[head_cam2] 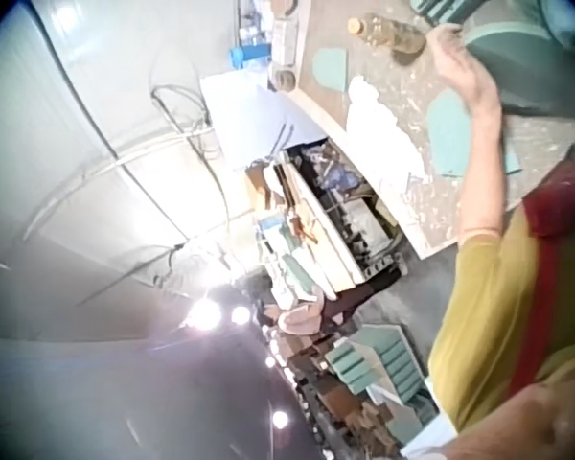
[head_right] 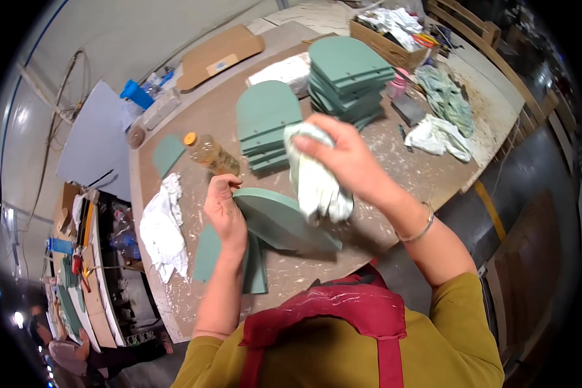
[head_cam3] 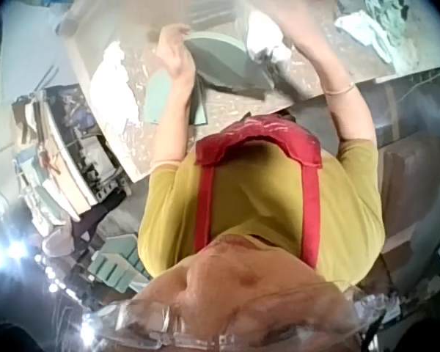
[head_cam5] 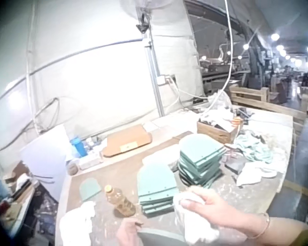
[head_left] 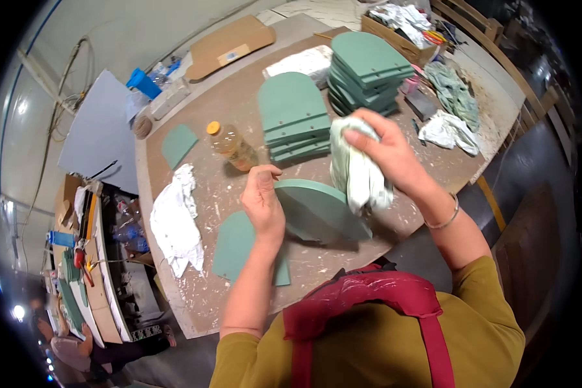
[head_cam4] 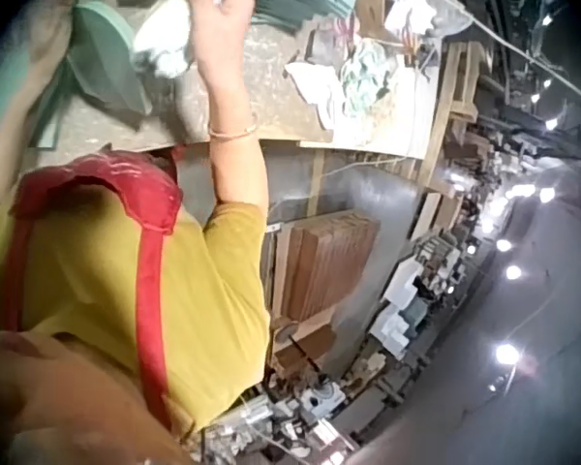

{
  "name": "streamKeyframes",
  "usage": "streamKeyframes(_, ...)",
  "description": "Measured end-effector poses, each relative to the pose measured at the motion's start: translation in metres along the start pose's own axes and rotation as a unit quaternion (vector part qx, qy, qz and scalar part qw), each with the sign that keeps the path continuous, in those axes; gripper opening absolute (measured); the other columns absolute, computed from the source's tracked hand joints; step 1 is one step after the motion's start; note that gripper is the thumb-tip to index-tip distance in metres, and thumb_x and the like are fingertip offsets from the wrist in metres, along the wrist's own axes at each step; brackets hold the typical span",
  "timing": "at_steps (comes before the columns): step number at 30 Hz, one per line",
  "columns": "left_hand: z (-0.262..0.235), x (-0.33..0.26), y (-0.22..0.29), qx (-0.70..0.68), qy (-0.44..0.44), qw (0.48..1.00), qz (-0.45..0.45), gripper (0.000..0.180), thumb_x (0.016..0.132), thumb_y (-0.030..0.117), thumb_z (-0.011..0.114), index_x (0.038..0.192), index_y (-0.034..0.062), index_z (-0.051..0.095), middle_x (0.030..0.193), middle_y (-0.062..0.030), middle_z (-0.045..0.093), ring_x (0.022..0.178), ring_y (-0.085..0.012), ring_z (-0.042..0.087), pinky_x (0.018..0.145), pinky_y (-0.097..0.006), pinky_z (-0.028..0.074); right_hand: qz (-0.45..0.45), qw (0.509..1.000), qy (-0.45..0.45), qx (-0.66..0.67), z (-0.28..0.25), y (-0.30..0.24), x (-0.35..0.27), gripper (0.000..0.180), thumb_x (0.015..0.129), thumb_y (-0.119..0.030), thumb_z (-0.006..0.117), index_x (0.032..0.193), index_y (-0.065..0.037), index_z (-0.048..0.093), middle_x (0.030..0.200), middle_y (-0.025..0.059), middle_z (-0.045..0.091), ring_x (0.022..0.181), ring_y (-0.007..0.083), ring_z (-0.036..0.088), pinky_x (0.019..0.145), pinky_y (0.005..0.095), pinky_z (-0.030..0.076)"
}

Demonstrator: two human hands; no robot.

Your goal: The person wipes the edges and surfaces of green wooden boards with a cloth. They pick up boards from a stack one at a time, apply liquid from a bottle to the cloth, and clean the sides before placing the boards back down.

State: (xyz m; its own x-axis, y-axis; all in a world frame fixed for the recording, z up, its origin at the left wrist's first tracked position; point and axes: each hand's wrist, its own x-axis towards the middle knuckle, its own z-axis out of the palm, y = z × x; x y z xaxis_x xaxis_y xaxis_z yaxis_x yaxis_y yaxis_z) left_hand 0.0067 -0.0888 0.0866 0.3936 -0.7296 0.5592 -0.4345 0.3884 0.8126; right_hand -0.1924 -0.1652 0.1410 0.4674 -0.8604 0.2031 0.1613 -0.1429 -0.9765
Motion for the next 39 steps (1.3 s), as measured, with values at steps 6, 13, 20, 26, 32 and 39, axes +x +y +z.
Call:
streamKeyframes(6,0.027,-0.065,-0.011,0.011,-0.088,0.995,-0.051,0.03,0.096,0.019,0.048,0.073,0.0008,0.053,0.065,-0.0104,0.048,0.059,-0.0217,0.045,0.056,-0.033,0.037,0.005,0.997,0.078,-0.018,-0.038,0.105,0.012,0.032,0.093,-0.026,0.059,0.114,-0.001,0.06,0.101,0.0037,0.059,0.094,0.0119,0.056,0.083,0.0269,0.046)
streamKeyframes(13,0.005,-0.087,0.008,-0.063,-0.29,0.955,-0.012,0.048,0.098,0.039,0.041,0.074,-0.0005,0.054,0.073,-0.0118,0.052,0.066,-0.0231,0.049,0.061,-0.031,0.039,0.07,0.996,-0.009,0.048,0.025,0.139,0.001,0.038,0.099,-0.029,0.048,0.121,0.001,0.056,0.108,0.0074,0.062,0.101,0.0109,0.056,0.088,0.0264,0.045)
streamKeyframes(20,-0.056,0.005,-0.062,0.025,0.134,0.978,-0.157,0.049,0.093,0.02,0.054,0.135,0.0029,0.034,0.134,-0.0147,0.042,0.12,-0.0216,0.043,0.097,-0.034,0.037,0.238,0.887,0.028,0.396,0.051,0.152,-0.019,0.034,0.099,-0.026,0.047,0.12,-0.001,0.051,0.111,0.0083,0.061,0.099,0.0151,0.061,0.085,0.029,0.049)
streamKeyframes(26,-0.054,0.055,-0.136,0.07,0.008,0.983,-0.172,0.095,0.079,0.026,0.074,0.147,0.0039,0.012,0.145,-0.0214,0.028,0.132,-0.0309,0.033,0.107,-0.042,0.03,0.256,0.864,-0.05,0.43,0.044,0.144,-0.021,0.037,0.099,-0.022,0.046,0.127,0.002,0.045,0.119,0.0112,0.059,0.108,0.0191,0.059,0.093,0.0331,0.048)
streamKeyframes(32,-0.042,0.078,-0.155,0.123,0.026,0.985,-0.117,0.078,0.077,0.021,0.076,0.137,-0.0026,0.032,0.129,-0.0185,0.044,0.12,-0.0272,0.045,0.103,-0.037,0.034,0.25,0.863,0.004,0.439,0.04,0.148,-0.025,0.04,0.101,-0.025,0.041,0.131,0.001,0.042,0.127,0.0124,0.054,0.116,0.0202,0.055,0.099,0.0343,0.045)
streamKeyframes(39,-0.037,0.033,-0.081,0.296,-0.247,0.922,0.009,0.064,0.064,0.007,0.076,0.123,0.0111,0.051,0.107,-0.0149,0.051,0.098,-0.0373,0.056,0.084,-0.043,0.047,0.224,0.867,0.065,0.44,0.026,0.139,-0.024,0.044,0.101,-0.03,0.041,0.133,0.001,0.039,0.13,0.0124,0.051,0.117,0.0215,0.053,0.102,0.0356,0.044)
